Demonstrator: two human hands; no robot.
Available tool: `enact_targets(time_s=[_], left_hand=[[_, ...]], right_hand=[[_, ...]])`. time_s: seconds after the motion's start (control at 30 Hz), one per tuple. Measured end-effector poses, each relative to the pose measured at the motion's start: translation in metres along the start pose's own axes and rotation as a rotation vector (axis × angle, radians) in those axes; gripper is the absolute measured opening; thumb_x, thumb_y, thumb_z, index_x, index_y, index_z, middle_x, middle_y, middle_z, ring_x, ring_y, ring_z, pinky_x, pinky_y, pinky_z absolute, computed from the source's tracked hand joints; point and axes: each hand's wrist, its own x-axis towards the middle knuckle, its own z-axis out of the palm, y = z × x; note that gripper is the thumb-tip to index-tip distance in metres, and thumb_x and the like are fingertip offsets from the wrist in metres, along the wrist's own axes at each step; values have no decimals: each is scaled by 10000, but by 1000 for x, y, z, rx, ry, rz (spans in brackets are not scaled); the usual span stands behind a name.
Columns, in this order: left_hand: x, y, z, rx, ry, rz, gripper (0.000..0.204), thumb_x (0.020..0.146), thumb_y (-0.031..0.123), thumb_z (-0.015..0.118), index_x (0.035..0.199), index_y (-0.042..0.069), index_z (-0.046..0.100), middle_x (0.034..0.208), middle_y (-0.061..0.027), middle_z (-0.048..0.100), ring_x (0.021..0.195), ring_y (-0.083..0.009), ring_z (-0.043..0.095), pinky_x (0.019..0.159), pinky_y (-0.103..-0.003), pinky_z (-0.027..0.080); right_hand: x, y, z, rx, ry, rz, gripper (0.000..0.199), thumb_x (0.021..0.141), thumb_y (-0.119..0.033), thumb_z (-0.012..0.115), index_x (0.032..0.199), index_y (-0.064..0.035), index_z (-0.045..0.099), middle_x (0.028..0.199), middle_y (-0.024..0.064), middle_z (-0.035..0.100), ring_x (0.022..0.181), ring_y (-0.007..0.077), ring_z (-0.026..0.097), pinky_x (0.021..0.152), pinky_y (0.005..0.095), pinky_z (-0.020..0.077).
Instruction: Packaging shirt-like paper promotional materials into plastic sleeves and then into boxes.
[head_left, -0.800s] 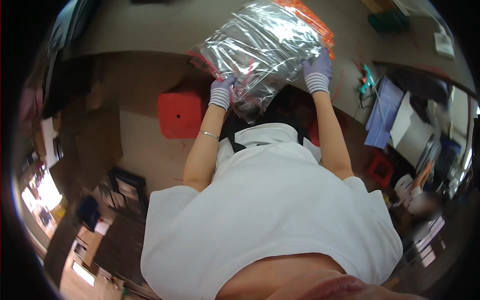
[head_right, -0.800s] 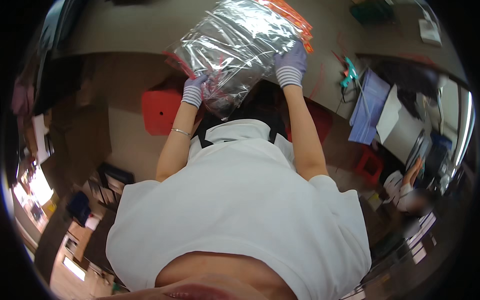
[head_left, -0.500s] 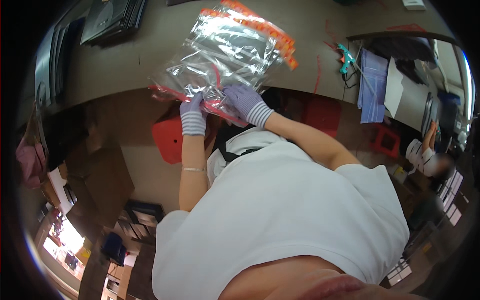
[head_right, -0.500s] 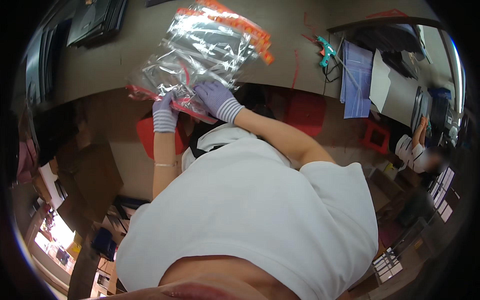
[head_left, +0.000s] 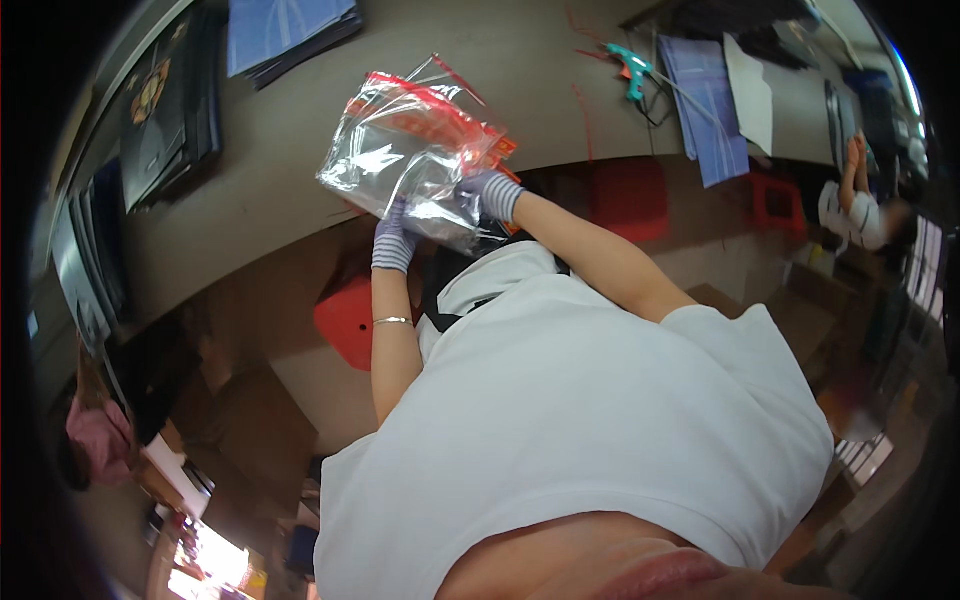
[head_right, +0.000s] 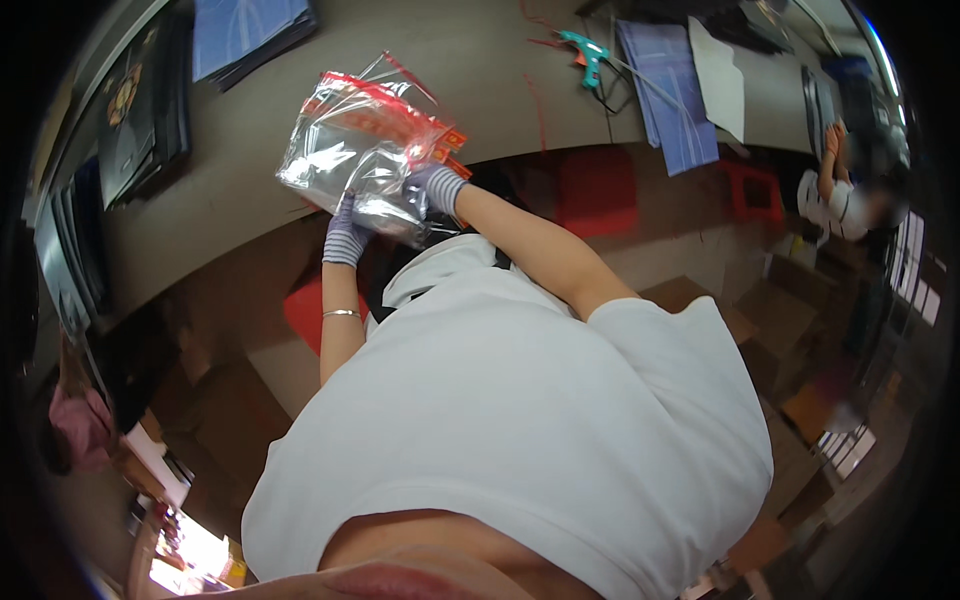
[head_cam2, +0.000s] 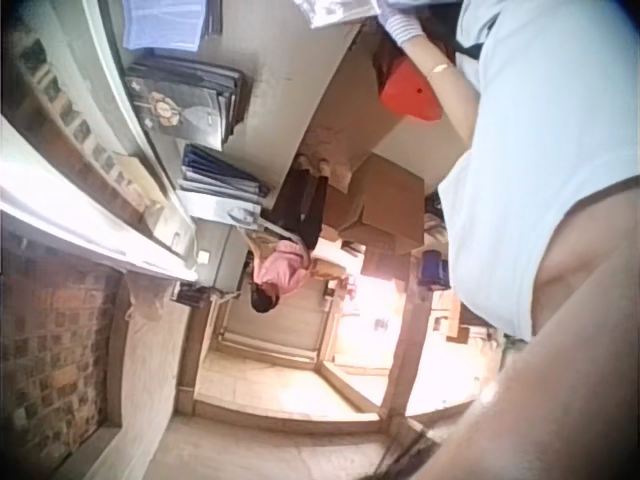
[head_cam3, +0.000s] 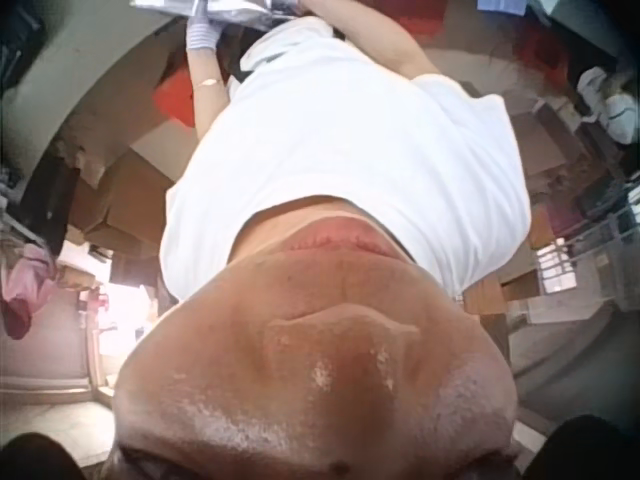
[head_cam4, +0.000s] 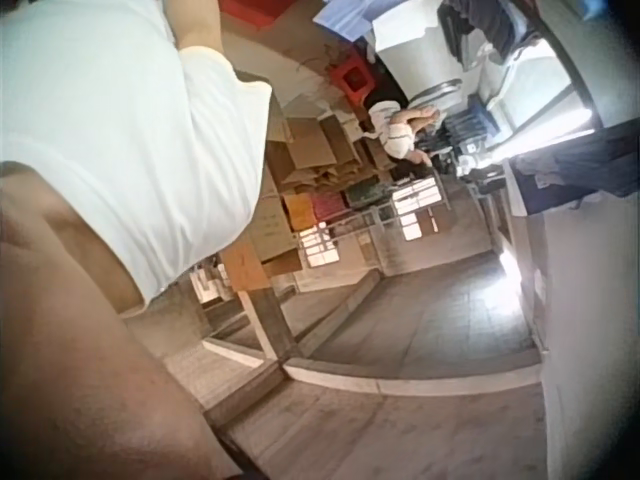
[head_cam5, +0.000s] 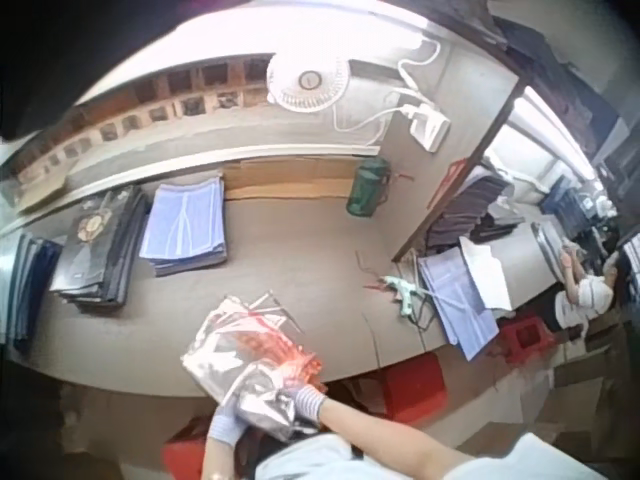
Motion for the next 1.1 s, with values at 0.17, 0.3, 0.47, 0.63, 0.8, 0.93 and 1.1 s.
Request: enact_targets(time_s=[0.17, 0.3, 0.47, 0.63, 0.8, 0.93, 1.1], left_hand=[[25, -3, -40, 67, 318, 140, 217, 688, 47, 662, 874, -38, 591, 805, -93, 594, 681, -185, 551, 649, -316, 458], [-37, 42, 68, 662, 106, 654, 139, 710, 0, 616, 841, -46, 621, 751, -42, 617, 650, -128, 551, 614, -249, 450], [-160, 93, 231, 1203, -594, 758, 88, 709, 6, 627, 797, 6, 631, 671, -114, 607, 601, -125, 538, 598, -258, 453], [-211, 91, 336, 1092, -1178, 729, 173, 711, 61, 694, 856, 6, 618, 757, -58, 636, 679, -121, 558, 664, -267, 465], [-213, 58, 414, 970, -1267, 512, 180, 722, 73, 701, 880, 24, 630, 803, -36, 638, 758, -99, 574, 711, -250, 465], [-238, 40, 481, 676, -1277, 528, 397, 749, 82, 673, 1104, 0, 514, 1022, -91, 599, 940, -136, 556, 804, -262, 455], [-317, 104, 515, 828, -1114, 1751, 761, 588, 129, 781, 1224, -29, 394, 1225, -125, 477, 1126, -247, 450, 969, -340, 319]], right_hand=[[5, -27, -25, 568, -369, 646, 244, 761, -308, 593, 828, -75, 623, 754, 123, 595, 714, 167, 550, 696, 302, 447], [-38, -7, -129, 508, -99, 787, 668, 680, -444, 674, 1166, -37, 463, 1068, 186, 550, 956, 269, 539, 839, 334, 411], [-52, -10, -249, 452, 145, 482, 1135, 600, -292, 784, 1371, -17, -1, 1414, 179, 174, 1311, 242, 169, 1057, 326, 176], [-59, -4, -319, 832, 446, -213, 628, 736, -193, 682, 1266, -35, 383, 1260, 143, 420, 1158, 221, 389, 981, 353, 324], [-151, -22, -443, 1604, 367, -476, 471, 786, -187, 620, 1201, -42, 449, 1225, 138, 448, 1134, 206, 404, 953, 359, 350], [-266, -23, -504, 2312, 144, -590, 356, 826, -183, 570, 1148, -48, 502, 1197, 134, 471, 1115, 195, 416, 931, 363, 371], [-300, -178, -728, 2987, -2476, -724, 206, 844, -118, 522, 1014, -5, 552, 915, 60, 592, 819, 118, 564, 766, 254, 447]])
